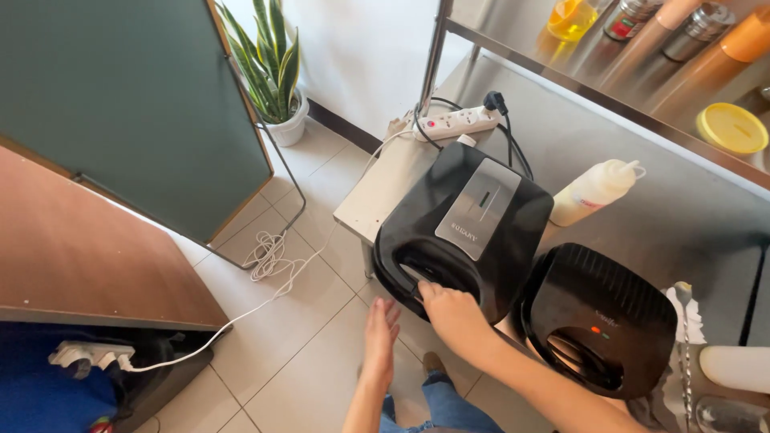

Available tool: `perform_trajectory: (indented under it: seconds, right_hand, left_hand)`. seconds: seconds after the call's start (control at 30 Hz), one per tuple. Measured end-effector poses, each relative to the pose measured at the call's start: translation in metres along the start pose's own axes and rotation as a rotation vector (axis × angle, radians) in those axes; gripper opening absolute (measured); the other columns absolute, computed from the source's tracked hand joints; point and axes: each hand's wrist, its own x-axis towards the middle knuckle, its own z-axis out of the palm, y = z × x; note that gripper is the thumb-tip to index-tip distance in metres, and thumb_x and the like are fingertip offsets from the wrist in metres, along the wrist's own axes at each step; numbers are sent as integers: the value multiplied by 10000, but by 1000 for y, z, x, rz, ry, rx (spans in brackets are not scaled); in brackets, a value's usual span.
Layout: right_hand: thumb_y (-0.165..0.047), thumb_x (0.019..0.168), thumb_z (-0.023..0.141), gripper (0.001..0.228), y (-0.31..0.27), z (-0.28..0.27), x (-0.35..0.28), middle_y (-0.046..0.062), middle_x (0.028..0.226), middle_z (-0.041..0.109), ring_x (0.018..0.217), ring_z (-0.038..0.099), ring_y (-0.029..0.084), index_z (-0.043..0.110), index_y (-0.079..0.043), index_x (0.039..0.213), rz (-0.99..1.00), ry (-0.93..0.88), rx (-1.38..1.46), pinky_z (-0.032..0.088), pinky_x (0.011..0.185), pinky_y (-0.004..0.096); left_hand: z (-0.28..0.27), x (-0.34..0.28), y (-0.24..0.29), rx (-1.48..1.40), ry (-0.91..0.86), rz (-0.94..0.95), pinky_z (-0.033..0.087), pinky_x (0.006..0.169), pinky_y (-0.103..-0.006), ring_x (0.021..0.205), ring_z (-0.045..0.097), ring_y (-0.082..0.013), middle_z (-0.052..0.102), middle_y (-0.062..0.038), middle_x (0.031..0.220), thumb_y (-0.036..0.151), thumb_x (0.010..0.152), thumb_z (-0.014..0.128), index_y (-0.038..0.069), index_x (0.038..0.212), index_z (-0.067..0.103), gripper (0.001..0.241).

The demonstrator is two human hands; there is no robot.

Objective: Sorting and arranging mini donuts and waffles into plastic baskets using tongs.

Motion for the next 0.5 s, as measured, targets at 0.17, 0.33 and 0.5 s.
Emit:
perform_trajectory:
  seconds: [0.17,0.33,0.5]
  right_hand:
    - [-101,842,571,462,-9,70,-13,176,1001,692,763,724,266,539,88,1262,-38,18,-53,595,616,348]
    - [-201,847,648,570,-14,84,-21,197,1057,657,821,688,305,508,99,1311,-13,97,51,565,709,354]
    - [-501,956,598,743,-7,67,-14,242,1349,610,1209,612,367,475,91,1388,193,-126,525,495,999,414]
  left_hand:
    - [3,9,1,27,2,-12,345,1213,-420,1425,534,-312,594,-185,1495,482,996,379,2,1473,508,689]
    - [-1,9,3,103,41,13,363,1186,-352,1380,564,-219,635,-143,1453,463,980,420,36,1506,466,679]
    - [-7,19,0,99,-10,33,350,1197,-375,1397,557,-261,608,-203,1466,496,965,426,12,1528,405,743]
